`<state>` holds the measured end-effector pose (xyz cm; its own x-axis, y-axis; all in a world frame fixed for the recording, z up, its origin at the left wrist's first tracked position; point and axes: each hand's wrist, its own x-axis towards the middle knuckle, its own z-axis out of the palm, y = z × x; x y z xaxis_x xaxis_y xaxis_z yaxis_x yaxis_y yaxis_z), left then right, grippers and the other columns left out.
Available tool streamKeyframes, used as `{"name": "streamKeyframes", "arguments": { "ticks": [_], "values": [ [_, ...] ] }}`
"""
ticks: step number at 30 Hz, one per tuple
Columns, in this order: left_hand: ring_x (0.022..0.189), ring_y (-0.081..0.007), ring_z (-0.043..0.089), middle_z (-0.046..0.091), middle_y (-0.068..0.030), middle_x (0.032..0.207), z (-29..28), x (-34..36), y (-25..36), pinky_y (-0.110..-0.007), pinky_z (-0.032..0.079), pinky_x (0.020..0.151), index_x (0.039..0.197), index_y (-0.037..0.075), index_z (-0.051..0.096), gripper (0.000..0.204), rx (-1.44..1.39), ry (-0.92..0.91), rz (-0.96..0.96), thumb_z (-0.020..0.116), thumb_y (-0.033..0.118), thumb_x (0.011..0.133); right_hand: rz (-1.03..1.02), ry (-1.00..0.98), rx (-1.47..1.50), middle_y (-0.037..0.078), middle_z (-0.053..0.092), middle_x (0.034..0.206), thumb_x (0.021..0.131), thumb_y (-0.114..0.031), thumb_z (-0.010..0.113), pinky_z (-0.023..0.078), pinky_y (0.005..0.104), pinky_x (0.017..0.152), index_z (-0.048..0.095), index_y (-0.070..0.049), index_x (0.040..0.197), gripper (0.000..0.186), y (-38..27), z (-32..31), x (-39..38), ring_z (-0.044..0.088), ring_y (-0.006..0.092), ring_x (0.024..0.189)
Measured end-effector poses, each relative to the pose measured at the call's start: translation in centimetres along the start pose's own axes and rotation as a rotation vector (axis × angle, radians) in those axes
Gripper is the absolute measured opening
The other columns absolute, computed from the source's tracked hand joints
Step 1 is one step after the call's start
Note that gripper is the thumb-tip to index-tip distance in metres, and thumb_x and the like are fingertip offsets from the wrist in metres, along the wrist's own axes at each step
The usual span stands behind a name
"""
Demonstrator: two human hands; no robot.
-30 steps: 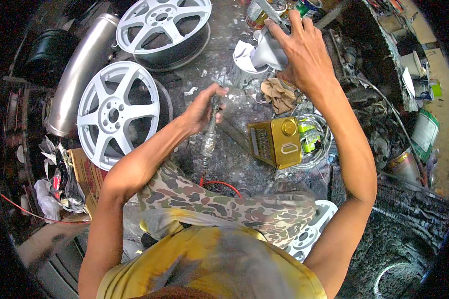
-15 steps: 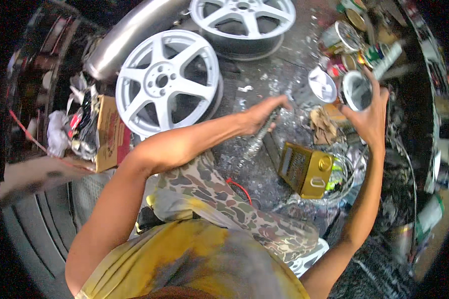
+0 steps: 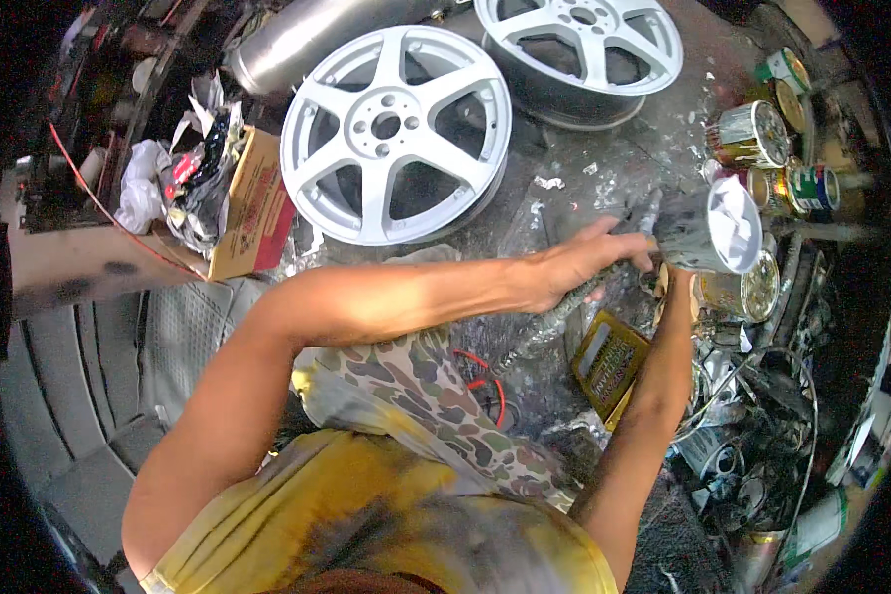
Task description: The person mixes paint in a cup by hand, pours it into a spray gun, and uses the spray gun to paint several car rims white while turning them by hand.
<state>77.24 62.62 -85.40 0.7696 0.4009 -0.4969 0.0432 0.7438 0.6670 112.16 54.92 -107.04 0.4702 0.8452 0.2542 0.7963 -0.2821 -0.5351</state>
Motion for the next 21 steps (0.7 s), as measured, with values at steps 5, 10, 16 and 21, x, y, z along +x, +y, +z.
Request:
{"name": "streamKeyframes", "arguments": {
  "ticks": [5, 10, 16, 21],
  "values": [
    [0.087, -0.0137, 0.048, 0.059, -0.0030, 0.113, 1.0, -2.7, 1.9, -0.030, 0.039, 0.065, 0.140, 0.007, 0.048, 0.074, 0.027, 0.041, -0.032, 0.075, 0.041, 0.081, 0.081, -0.028, -0.008, 0.020, 0.064, 0.128, 0.085, -0.028, 0.081, 0.048, 0.0465, 0.103, 0.056, -0.004, 0.144, 0.069, -3.2, -1.7, -2.3, 0.061, 0.0355, 0.119],
    [0.114, -0.0232, 0.060, 0.066, -0.0141, 0.125, 1.7, -6.5, 3.3, -0.036, 0.045, 0.100, 0.162, 0.001, 0.027, 0.106, 0.000, 0.022, -0.044, 0.079, 0.039, 0.078, 0.129, -0.113, -0.010, 0.018, 0.067, 0.124, 0.087, -0.028, 0.079, 0.049, 0.0463, 0.100, 0.059, -0.002, 0.140, 0.062, -6.2, -4.3, -2.8, 0.064, 0.0348, 0.114],
    [0.124, -0.0229, 0.053, 0.056, -0.0152, 0.140, 2.3, -9.6, 4.2, -0.037, 0.044, 0.105, 0.162, 0.000, 0.030, 0.103, -0.130, 0.012, 0.093, 0.082, 0.029, 0.077, 0.233, -0.257, -0.003, 0.015, 0.071, 0.118, 0.090, -0.028, 0.077, 0.052, 0.0461, 0.096, 0.062, 0.001, 0.134, 0.056, -9.8, -7.6, -2.5, 0.067, 0.0340, 0.109],
    [0.132, -0.0225, 0.047, 0.050, -0.0152, 0.144, 3.6, -15.0, 6.0, -0.036, 0.038, 0.113, 0.159, -0.002, 0.032, 0.098, -0.191, 0.107, 0.235, 0.082, 0.022, 0.078, 0.523, -0.508, 0.093, 0.013, 0.074, 0.113, 0.092, -0.029, 0.075, 0.053, 0.0459, 0.093, 0.065, 0.003, 0.130, 0.051, -17.2, -13.1, -6.0, 0.069, 0.0334, 0.104]
  ]
}}
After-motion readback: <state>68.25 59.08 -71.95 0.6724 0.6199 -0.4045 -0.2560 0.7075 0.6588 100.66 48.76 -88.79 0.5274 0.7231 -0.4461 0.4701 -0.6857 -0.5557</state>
